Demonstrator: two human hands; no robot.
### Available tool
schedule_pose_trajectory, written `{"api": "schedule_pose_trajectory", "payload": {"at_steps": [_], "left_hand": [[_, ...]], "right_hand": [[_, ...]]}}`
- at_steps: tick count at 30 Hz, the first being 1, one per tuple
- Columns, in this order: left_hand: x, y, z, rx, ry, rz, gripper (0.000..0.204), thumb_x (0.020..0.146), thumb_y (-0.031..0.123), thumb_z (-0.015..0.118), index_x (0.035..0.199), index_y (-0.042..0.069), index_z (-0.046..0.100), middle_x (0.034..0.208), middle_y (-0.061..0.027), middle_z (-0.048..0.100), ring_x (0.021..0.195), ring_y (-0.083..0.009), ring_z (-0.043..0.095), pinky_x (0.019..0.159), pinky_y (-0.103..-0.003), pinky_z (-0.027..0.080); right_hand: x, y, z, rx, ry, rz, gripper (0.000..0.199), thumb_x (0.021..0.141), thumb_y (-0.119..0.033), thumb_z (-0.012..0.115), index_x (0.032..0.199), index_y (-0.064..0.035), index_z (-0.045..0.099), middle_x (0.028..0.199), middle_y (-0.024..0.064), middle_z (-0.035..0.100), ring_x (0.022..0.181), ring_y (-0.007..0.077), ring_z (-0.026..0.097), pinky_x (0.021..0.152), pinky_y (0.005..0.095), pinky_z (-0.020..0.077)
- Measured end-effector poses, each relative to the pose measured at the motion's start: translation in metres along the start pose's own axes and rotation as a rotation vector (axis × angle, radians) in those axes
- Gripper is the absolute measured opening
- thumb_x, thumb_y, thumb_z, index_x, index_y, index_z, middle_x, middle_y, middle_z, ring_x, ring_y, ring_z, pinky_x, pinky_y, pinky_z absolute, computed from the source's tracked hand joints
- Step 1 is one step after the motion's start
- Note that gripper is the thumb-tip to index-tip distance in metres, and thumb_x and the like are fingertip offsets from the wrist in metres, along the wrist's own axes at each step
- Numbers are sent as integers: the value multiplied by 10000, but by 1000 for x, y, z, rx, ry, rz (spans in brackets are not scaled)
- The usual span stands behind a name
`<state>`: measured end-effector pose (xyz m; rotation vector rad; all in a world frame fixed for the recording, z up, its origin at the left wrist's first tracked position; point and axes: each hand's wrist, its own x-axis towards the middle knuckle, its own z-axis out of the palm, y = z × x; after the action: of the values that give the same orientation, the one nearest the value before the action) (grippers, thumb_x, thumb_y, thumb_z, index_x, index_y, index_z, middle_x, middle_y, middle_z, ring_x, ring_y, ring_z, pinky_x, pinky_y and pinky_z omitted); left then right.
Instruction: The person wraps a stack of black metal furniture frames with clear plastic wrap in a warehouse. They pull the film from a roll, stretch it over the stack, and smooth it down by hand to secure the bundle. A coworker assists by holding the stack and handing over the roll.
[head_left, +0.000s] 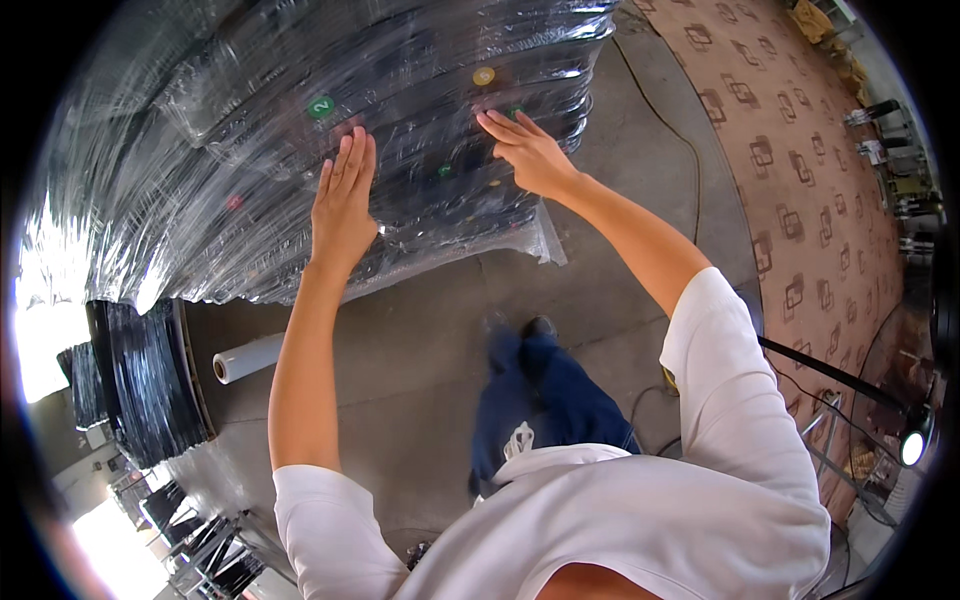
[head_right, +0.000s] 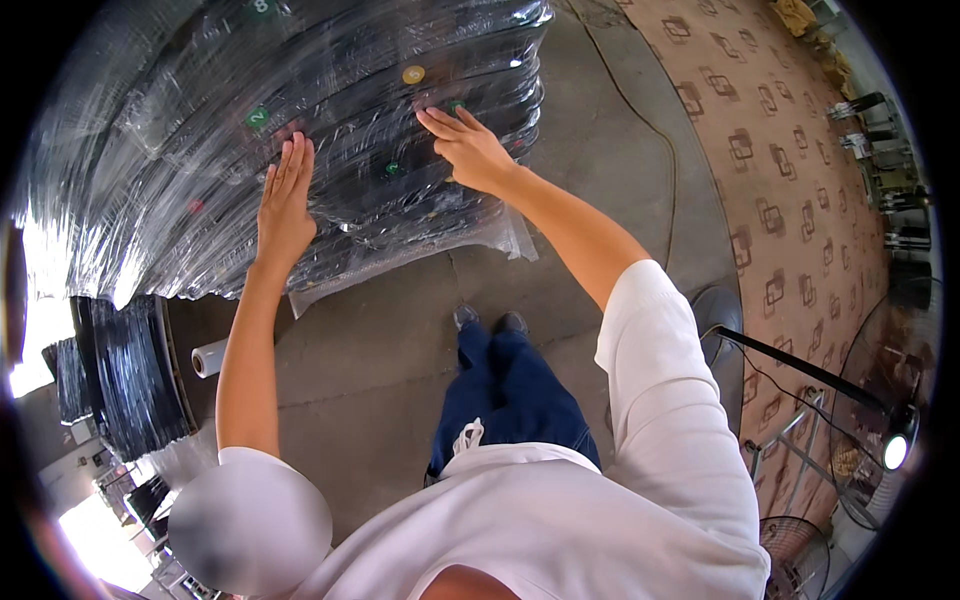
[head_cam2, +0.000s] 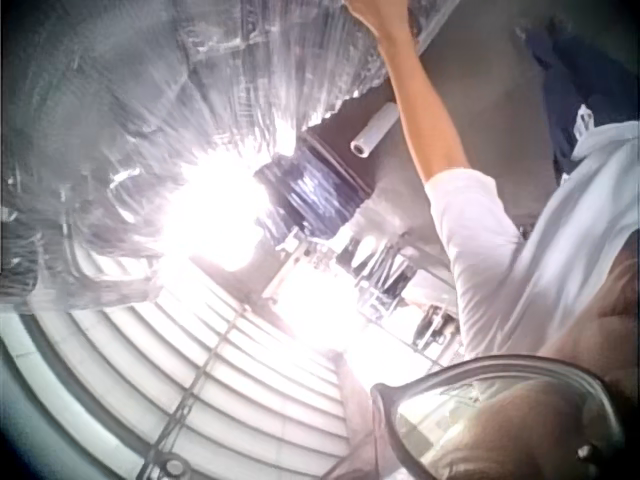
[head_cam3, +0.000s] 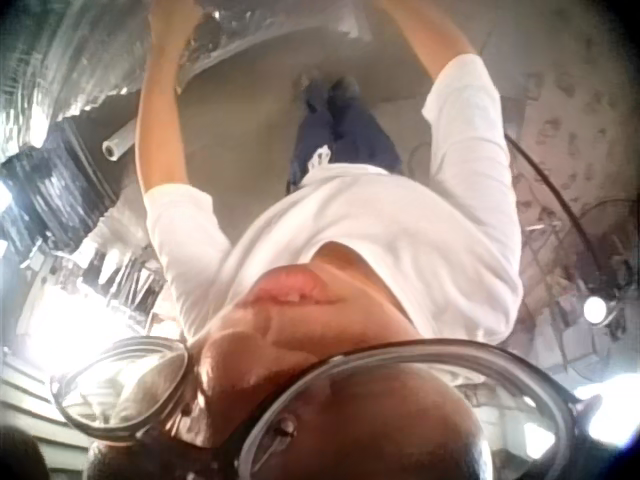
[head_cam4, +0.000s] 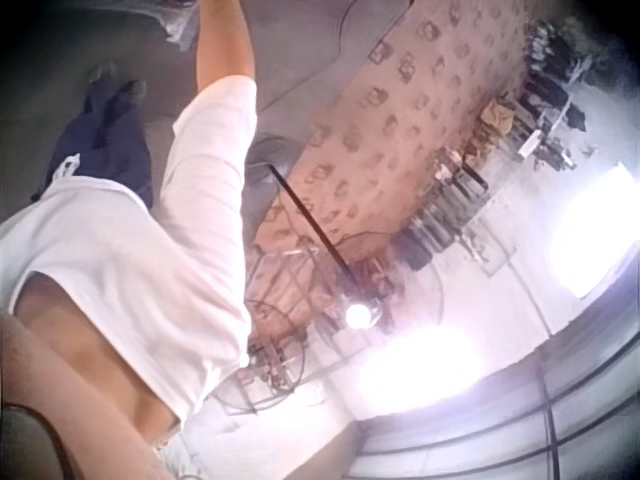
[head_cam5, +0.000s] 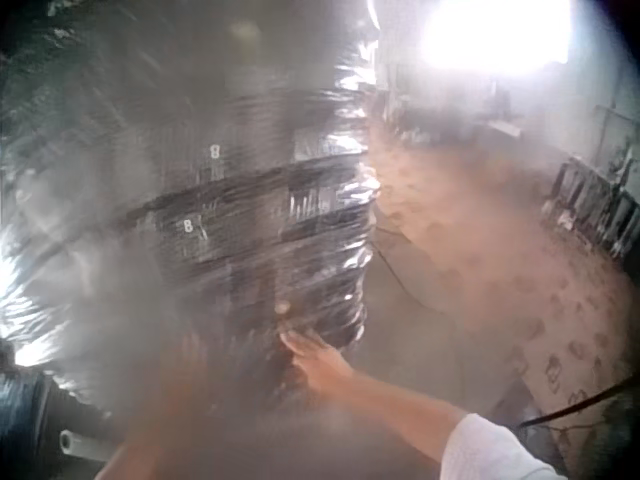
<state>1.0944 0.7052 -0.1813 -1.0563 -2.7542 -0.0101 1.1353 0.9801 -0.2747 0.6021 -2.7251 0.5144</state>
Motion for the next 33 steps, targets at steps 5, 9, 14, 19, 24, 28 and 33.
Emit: {"api": "schedule_pose_trajectory", "payload": {"at_steps": [5, 9, 14, 19, 24, 28, 33], "left_hand": [[-15, 15, 31, -27, 2, 25, 714, 704, -104, 404, 1382, 73, 268, 1467, -70, 191, 1346, -208, 204, 1087, -360, 209], [-35, 25, 85, -106, -128, 153, 745, 676, -128, 393, 1384, 65, 263, 1457, -74, 220, 1342, -205, 216, 1086, -378, 210], [-30, 2, 138, 34, -155, 124, 736, 693, -102, 423, 1387, 88, 268, 1457, -34, 228, 1343, -188, 213, 1080, -390, 215], [-31, -8, 165, 118, -120, 129, 728, 707, -69, 444, 1391, 111, 269, 1467, -1, 205, 1349, -159, 198, 1078, -387, 209], [-31, -11, 195, 193, 138, 119, 743, 673, -87, 427, 1382, 94, 298, 1459, -49, 231, 1343, -227, 221, 1076, -444, 188], [-28, -14, 219, 210, 366, 126, 795, 620, -134, 376, 1370, 131, 346, 1453, -24, 253, 1349, -206, 209, 1085, -456, 162], [-24, -23, 225, 165, 549, 213, 864, 569, -210, 336, 1329, 191, 419, 1399, 40, 358, 1312, -164, 297, 1085, -427, 209]], "right_hand": [[-3, 18, 18, -19, 40, -83, 30, 678, 11, 587, 698, -4, 603, 1418, 39, 308, 1311, 164, 276, 1074, 391, 260], [-4, 20, 20, 33, 96, -104, 28, 683, 17, 578, 695, 7, 601, 1418, 35, 307, 1309, 162, 280, 1072, 394, 265], [-6, 21, 31, 56, 180, -103, 42, 681, 24, 577, 711, 3, 597, 1414, 47, 315, 1304, 174, 290, 1061, 403, 281], [-24, 8, 63, 245, 428, -20, 91, 696, 59, 533, 719, -16, 578, 1348, 108, 409, 1247, 238, 387, 1025, 430, 325], [-76, 6, 150, 316, 503, 3, 182, 592, 128, 513, 700, -12, 556, 1311, 139, 452, 1216, 288, 430, 976, 442, 382], [-75, 18, 195, 225, 622, -138, 145, 594, 113, 532, 662, -14, 549, 1308, 125, 458, 1222, 282, 425, 979, 447, 379], [-64, 33, 224, 20, 656, -167, 117, 603, 108, 551, 609, -7, 532, 1311, 79, 464, 1242, 235, 402, 999, 423, 372]]}}
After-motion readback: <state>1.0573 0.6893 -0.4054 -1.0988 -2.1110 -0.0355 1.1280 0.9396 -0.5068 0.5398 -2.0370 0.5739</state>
